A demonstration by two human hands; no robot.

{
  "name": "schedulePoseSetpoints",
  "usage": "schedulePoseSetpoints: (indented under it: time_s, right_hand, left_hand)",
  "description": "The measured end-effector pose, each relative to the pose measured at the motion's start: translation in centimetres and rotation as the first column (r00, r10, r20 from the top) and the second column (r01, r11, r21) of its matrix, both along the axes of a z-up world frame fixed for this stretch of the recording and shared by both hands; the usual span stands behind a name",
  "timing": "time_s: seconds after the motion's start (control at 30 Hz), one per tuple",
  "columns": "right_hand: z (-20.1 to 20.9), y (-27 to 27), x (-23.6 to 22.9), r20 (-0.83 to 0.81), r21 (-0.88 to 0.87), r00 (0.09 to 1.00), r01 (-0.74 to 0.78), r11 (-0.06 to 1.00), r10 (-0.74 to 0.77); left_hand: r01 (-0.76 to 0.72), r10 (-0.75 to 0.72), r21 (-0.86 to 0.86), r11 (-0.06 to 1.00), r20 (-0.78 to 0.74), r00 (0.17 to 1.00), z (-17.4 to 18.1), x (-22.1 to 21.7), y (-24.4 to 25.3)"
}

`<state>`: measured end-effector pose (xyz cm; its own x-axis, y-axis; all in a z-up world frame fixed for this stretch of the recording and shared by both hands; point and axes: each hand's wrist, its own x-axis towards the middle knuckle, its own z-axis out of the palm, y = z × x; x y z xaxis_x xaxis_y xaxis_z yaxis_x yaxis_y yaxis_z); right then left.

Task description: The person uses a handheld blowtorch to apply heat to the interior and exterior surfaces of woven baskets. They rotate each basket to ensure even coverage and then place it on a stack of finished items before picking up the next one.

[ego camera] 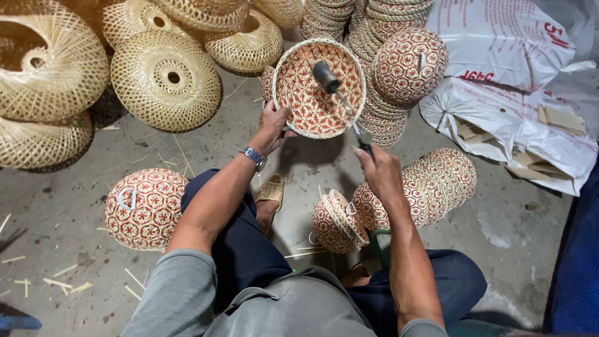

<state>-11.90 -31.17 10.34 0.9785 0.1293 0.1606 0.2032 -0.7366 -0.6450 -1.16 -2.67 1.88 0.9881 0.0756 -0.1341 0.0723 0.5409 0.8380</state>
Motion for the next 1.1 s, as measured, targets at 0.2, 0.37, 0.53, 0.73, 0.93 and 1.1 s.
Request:
schedulePoseSetpoints:
  time_s: [0.2, 0.37, 0.53, 0.73, 0.93, 1.1]
  right_hand:
    - [0.7, -2.8, -3.4, 0.037, 0.163, 0.990, 0.131, 0.978, -0.138]
    - [1.0, -4.6, -5.2, 0.003, 0.268, 0.988, 0.149, 0.952, -0.156]
    - [0.0, -6.0, -5.4, 0.022, 0.280, 0.991, 0.117, 0.953, -0.129]
    - [-2.1, -7.3, -5.4, -0.066, 0.383, 0.997, 0.072, 0.921, -0.051]
    - [-3.7, -6.8, -5.5, -0.038, 0.363, 0.998, -0.028, 0.931, 0.045]
    - [-3.7, -5.6, -5.8, -0.062, 0.377, 0.995, -0.048, 0.925, 0.078]
  left_hand:
    - [-0.058, 0.055, -0.149, 0.987, -0.029, 0.998, -1.4, 2.7, 3.7]
    - [-0.055, 0.042, -0.359, 0.932, -0.043, 0.998, 0.8, 1.2, 9.4]
    - [-0.157, 0.220, -0.365, 0.918, 0.138, 0.966, 1.9, -3.7, 15.5]
    - [-0.846, 0.822, 0.369, 0.384, 0.281, 0.496, -1.9, -15.1, 26.8]
    - [-0.751, 0.587, 0.549, -0.367, 0.763, 0.272, -6.2, -27.8, 31.4]
    - [-0.561, 0.592, 0.676, -0.477, 0.720, 0.363, -8.2, -32.3, 29.3]
